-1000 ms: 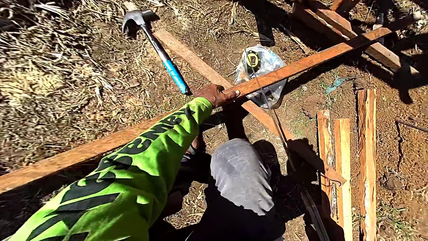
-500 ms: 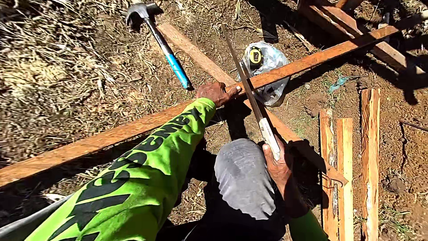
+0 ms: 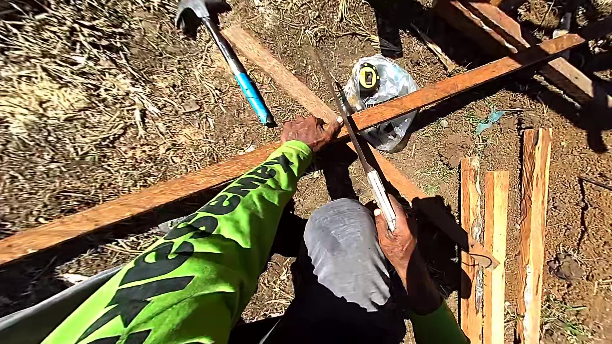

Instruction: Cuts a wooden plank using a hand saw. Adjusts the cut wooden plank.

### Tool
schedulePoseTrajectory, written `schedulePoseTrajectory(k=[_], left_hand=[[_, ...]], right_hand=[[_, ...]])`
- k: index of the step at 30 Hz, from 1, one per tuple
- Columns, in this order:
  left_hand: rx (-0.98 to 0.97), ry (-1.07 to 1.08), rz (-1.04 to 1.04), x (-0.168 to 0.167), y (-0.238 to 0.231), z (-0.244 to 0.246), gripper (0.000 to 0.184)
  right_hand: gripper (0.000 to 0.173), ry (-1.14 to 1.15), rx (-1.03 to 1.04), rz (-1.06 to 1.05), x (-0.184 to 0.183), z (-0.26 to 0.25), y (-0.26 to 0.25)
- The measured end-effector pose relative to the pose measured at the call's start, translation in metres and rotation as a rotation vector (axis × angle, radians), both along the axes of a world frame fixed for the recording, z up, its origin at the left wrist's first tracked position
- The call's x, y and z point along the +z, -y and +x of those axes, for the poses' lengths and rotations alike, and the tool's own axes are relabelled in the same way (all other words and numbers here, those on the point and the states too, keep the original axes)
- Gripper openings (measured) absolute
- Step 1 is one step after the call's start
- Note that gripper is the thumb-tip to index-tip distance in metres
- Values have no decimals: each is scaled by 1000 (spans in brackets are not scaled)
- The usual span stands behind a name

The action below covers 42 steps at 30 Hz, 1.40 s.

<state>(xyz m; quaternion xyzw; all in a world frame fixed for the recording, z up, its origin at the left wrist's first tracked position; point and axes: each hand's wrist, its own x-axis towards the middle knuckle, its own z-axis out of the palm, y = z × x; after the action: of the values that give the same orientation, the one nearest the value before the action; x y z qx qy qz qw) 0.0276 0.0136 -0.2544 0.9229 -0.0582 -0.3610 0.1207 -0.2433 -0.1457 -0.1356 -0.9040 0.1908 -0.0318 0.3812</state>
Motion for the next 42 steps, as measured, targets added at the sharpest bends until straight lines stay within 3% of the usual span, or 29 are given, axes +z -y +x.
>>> schedulePoseTrajectory(k=[12,22,29,32,37,39,42], left_hand=[[-40,-25,-45,-3,-2,4,101],[-63,-34,-35,-8,-2,7,101],[-42,-57,-18,-3,0,7,106],[-33,-61,-7,-6,0,9,106],[-12,-91,7,-1,3,9,104],[-8,-99,12,3,3,10,103],[-4,-79,-3,-1,1,3,104]], right_hand=[[44,170,-79,-35,-21,-1,-12],[43,121,-23,-35,-20,5,-5],[49,-103,-32,44,-2,5,1],[51,-298,-46,38,32,-19,0],[46,-251,-47,-82,69,-72,5],[46,-255,-57,-73,64,-55,2],[43,-216,-68,-27,25,19,-8]])
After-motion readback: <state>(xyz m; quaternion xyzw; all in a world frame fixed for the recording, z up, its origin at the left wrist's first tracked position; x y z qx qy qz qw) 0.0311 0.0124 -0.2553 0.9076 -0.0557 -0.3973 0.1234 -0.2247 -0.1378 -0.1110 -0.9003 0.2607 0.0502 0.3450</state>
